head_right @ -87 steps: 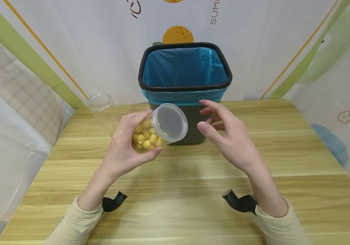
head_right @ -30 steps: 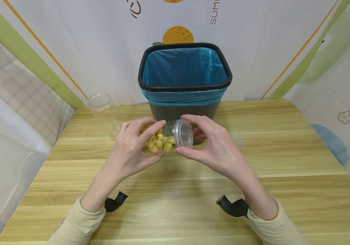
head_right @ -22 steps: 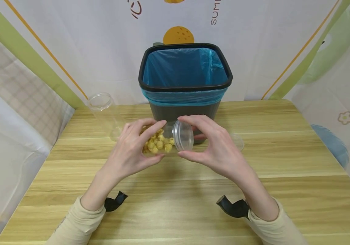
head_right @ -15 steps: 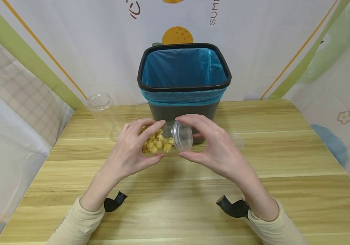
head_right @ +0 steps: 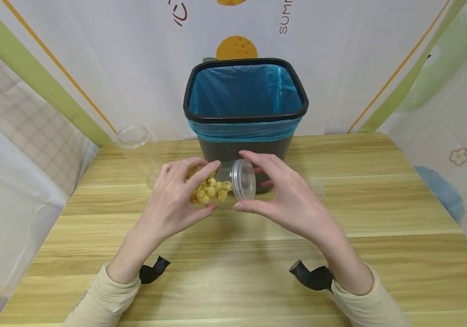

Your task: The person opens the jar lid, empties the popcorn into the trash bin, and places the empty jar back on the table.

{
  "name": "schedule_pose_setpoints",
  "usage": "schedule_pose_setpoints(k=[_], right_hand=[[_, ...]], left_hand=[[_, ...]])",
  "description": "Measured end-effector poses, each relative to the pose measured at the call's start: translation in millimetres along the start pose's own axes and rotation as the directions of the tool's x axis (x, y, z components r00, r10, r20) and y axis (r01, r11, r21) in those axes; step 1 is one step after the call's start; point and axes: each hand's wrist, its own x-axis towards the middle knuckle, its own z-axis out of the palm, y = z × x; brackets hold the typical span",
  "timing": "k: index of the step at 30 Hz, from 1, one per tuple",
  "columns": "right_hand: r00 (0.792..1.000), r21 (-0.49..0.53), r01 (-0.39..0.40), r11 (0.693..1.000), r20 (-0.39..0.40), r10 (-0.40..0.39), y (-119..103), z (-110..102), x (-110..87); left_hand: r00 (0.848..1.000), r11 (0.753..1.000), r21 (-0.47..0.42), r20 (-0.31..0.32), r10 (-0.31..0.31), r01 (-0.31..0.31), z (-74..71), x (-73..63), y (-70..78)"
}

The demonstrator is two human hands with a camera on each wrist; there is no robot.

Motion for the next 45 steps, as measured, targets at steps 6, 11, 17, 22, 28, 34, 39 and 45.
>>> schedule_pose_setpoints(k=[6,11,17,22,28,34,39,45], right_hand=[[0.995,0.045,-0.096,0.994,0.025,0.095,-1.5,2.2,0.7],[0.994,0.06,-0.107,0.992,0.019,0.106,-1.6,3.1,1.2],[0.998,0.049,-0.063,0.997,-0.007,0.063,-1.7,4.8,1.9],[0.999,0.038,0.02,0.999,-0.047,-0.018,-1.6,4.7,1.5],[0.993,0.045,0.099,0.994,-0.075,-0.096,-1.2,4.8,1.5],[0.988,0.017,0.141,0.99,-0.074,-0.139,-2.7,4.6,1.7],[0.987,0.017,0.148,0.989,-0.069,-0.146,-3.7,4.5,1.6],[0.994,0.035,0.084,0.996,-0.078,-0.081,-4.2,4.4,0.9]], left_hand=[[0.999,0.997,0.076,-0.026,0.03,-0.028,-0.2,-1.0,0.6],[0.999,0.993,0.113,-0.022,0.041,-0.038,-0.2,-0.6,1.4],[0.999,0.995,0.093,-0.026,0.036,-0.034,-0.1,-0.7,1.1],[0.999,0.998,0.054,-0.029,0.022,-0.02,0.4,-0.6,0.4],[1.0,1.0,0.004,-0.007,-0.011,0.011,0.4,0.1,-0.1],[0.999,0.999,-0.015,0.019,-0.029,0.029,-0.1,0.4,0.0],[0.999,0.999,-0.018,0.028,-0.034,0.034,-0.9,0.4,0.3],[1.0,1.0,-0.003,0.016,-0.023,0.023,-0.2,0.2,0.1]])
